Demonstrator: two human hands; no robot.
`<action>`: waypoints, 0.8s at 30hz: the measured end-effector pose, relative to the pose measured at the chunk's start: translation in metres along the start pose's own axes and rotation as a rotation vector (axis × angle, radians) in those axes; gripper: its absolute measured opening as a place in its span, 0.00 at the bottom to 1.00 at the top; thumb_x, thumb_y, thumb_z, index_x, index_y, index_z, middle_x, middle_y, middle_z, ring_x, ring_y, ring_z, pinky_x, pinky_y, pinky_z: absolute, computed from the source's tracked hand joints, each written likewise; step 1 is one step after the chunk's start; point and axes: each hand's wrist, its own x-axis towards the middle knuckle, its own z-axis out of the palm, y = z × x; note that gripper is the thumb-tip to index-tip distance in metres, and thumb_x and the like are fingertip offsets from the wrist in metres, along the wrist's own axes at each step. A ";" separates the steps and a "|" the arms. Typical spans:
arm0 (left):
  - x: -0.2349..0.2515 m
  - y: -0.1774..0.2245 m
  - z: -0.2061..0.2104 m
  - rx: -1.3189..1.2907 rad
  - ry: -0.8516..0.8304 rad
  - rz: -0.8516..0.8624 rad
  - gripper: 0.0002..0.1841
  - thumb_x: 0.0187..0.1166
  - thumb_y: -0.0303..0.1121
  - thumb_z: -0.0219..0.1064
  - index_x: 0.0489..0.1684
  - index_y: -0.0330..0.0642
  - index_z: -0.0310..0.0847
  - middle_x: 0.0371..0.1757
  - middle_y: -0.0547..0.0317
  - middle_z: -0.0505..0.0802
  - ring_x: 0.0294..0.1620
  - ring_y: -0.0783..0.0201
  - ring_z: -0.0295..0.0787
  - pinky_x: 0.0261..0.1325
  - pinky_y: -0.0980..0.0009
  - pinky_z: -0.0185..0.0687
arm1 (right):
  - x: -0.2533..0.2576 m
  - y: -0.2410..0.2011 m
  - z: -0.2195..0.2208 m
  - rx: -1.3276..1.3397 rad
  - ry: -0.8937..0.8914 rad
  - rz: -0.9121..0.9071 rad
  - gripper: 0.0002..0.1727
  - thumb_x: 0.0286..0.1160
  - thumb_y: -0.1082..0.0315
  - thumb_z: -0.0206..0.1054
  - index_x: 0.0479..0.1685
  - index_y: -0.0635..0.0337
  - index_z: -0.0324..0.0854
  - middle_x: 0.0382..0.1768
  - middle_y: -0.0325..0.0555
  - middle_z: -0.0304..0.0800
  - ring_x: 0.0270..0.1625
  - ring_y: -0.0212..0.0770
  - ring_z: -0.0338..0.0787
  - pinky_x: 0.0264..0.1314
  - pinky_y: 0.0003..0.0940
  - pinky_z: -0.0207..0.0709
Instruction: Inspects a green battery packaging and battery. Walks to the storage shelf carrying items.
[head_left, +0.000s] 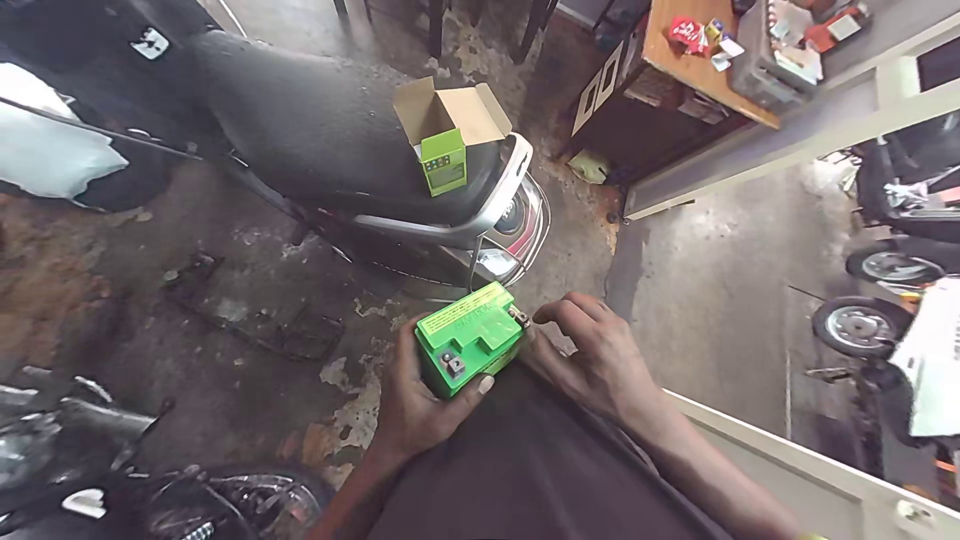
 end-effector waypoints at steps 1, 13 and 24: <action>-0.001 0.000 0.000 0.002 0.000 -0.001 0.52 0.58 0.59 0.83 0.73 0.26 0.63 0.59 0.53 0.91 0.58 0.67 0.92 0.61 0.67 0.93 | -0.001 0.000 0.001 0.017 -0.010 0.004 0.15 0.78 0.52 0.66 0.42 0.53 0.89 0.33 0.40 0.85 0.35 0.35 0.84 0.35 0.31 0.78; -0.005 -0.003 0.003 0.040 0.010 0.011 0.53 0.57 0.61 0.82 0.73 0.25 0.64 0.58 0.52 0.91 0.58 0.67 0.92 0.61 0.67 0.93 | -0.005 -0.001 0.009 -0.022 0.021 0.000 0.14 0.78 0.53 0.64 0.39 0.53 0.88 0.31 0.41 0.84 0.33 0.36 0.84 0.31 0.32 0.77; -0.005 0.001 0.007 0.084 0.013 -0.033 0.53 0.58 0.62 0.81 0.73 0.25 0.65 0.57 0.54 0.92 0.55 0.70 0.92 0.58 0.68 0.93 | -0.006 0.002 0.010 -0.077 0.013 0.008 0.14 0.79 0.54 0.62 0.35 0.53 0.86 0.30 0.41 0.84 0.33 0.39 0.85 0.31 0.35 0.78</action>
